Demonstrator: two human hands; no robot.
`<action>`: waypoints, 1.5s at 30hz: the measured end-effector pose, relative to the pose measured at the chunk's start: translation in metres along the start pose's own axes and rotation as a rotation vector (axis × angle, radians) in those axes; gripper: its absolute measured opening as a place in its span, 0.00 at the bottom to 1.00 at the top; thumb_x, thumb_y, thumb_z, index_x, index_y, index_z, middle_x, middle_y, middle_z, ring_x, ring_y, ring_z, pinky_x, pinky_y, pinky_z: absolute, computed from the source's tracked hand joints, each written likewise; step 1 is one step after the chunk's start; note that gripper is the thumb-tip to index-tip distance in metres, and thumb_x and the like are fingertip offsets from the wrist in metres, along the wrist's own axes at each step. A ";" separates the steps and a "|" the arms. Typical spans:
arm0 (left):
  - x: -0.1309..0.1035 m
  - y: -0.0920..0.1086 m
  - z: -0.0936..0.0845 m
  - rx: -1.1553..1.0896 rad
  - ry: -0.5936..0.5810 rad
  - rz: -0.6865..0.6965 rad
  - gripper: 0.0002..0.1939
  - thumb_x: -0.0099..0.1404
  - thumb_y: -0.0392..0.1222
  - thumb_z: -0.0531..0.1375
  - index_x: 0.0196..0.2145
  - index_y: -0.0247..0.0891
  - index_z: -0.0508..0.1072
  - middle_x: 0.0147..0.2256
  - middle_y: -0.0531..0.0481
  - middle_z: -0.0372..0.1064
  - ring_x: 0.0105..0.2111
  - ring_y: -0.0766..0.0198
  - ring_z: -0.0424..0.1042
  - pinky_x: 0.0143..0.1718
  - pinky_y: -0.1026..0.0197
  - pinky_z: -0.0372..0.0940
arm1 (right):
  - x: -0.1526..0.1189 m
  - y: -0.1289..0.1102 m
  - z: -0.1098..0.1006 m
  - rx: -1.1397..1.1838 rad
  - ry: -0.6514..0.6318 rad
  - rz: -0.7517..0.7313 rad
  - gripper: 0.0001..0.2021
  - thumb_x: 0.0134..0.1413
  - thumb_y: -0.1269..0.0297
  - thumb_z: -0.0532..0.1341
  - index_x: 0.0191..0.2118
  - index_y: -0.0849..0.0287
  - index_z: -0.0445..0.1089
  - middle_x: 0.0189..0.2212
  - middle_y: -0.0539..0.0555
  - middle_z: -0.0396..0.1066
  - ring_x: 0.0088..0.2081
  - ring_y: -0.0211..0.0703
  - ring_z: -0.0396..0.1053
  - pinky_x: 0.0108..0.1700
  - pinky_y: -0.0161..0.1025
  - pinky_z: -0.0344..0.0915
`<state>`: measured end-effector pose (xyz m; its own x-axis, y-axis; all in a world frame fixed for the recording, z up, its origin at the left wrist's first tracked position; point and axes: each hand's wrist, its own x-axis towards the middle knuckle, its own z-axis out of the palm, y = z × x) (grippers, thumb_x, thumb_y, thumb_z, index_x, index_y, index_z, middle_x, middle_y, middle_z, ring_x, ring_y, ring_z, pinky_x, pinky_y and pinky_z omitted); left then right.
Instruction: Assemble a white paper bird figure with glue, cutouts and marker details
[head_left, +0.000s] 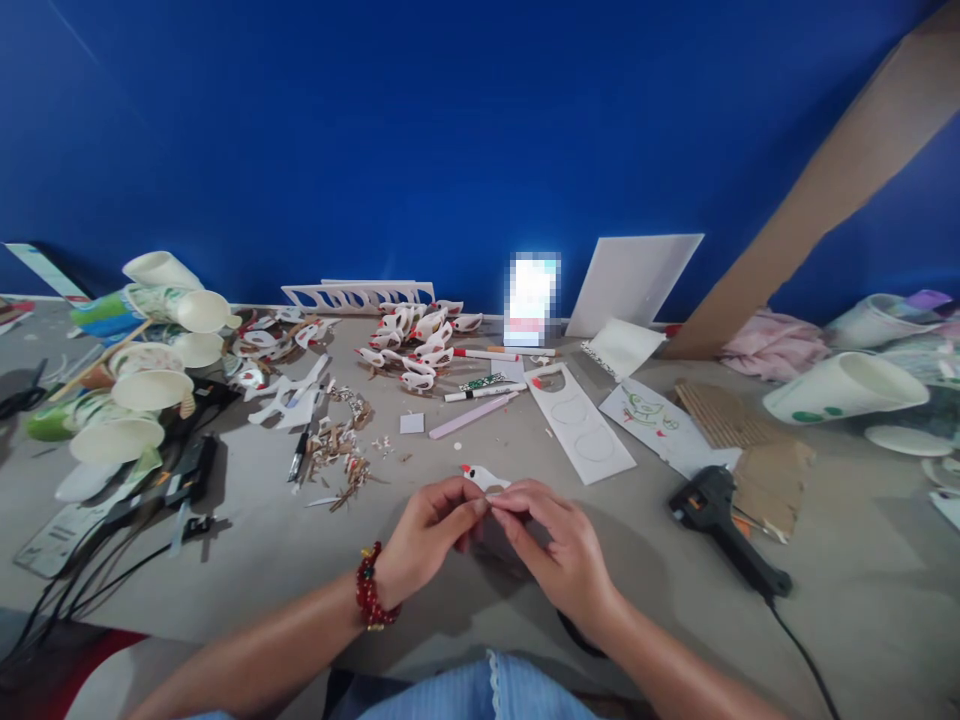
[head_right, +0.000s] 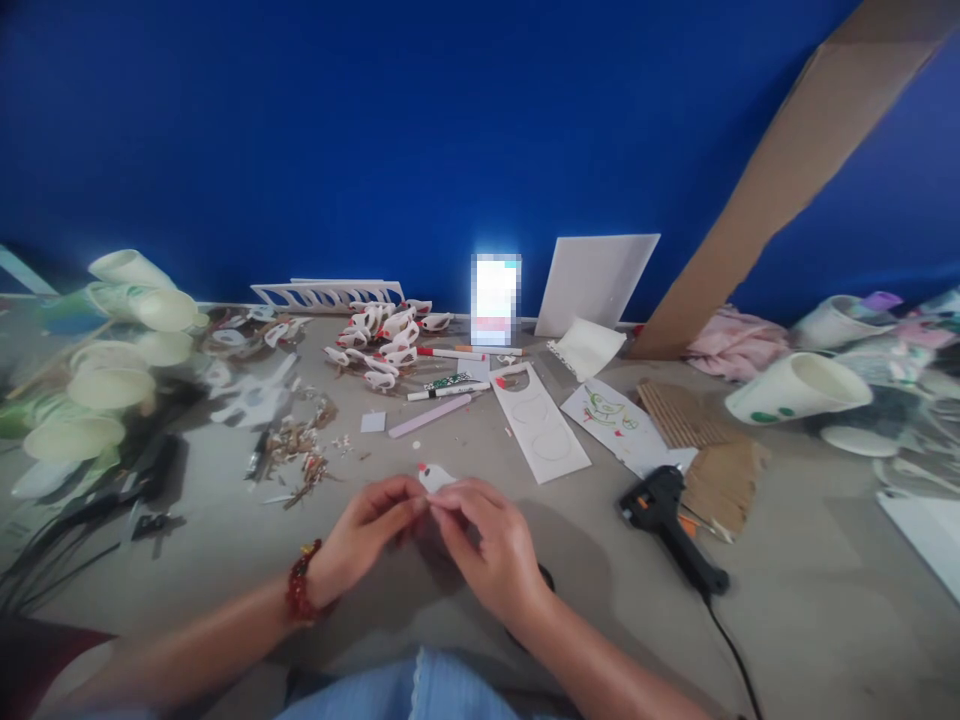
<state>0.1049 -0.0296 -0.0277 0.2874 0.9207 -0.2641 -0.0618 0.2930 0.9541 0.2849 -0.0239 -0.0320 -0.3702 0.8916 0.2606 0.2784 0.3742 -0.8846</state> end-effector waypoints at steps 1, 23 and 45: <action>0.000 0.000 -0.001 -0.016 -0.021 -0.012 0.16 0.64 0.51 0.58 0.28 0.34 0.69 0.22 0.55 0.62 0.20 0.71 0.58 0.23 0.68 0.54 | 0.001 0.000 0.000 0.005 0.004 0.018 0.07 0.61 0.69 0.57 0.41 0.54 0.72 0.35 0.54 0.75 0.38 0.43 0.72 0.41 0.37 0.67; 0.000 0.004 -0.008 -0.283 -0.117 -0.166 0.13 0.63 0.46 0.59 0.28 0.33 0.71 0.24 0.50 0.68 0.21 0.70 0.66 0.24 0.68 0.59 | 0.001 -0.004 -0.008 -0.473 -0.101 -0.357 0.15 0.59 0.73 0.54 0.48 0.58 0.72 0.40 0.59 0.76 0.38 0.47 0.71 0.40 0.43 0.71; -0.009 0.001 -0.007 0.683 -0.005 0.394 0.11 0.69 0.34 0.52 0.42 0.40 0.73 0.34 0.47 0.73 0.33 0.61 0.71 0.37 0.63 0.62 | 0.000 0.001 -0.004 -0.179 0.003 -0.098 0.08 0.58 0.71 0.58 0.42 0.54 0.70 0.38 0.56 0.75 0.38 0.45 0.73 0.36 0.37 0.70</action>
<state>0.0954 -0.0358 -0.0257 0.3710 0.9221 0.1104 0.4402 -0.2793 0.8534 0.2886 -0.0222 -0.0309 -0.4011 0.8492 0.3435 0.3941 0.4984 -0.7722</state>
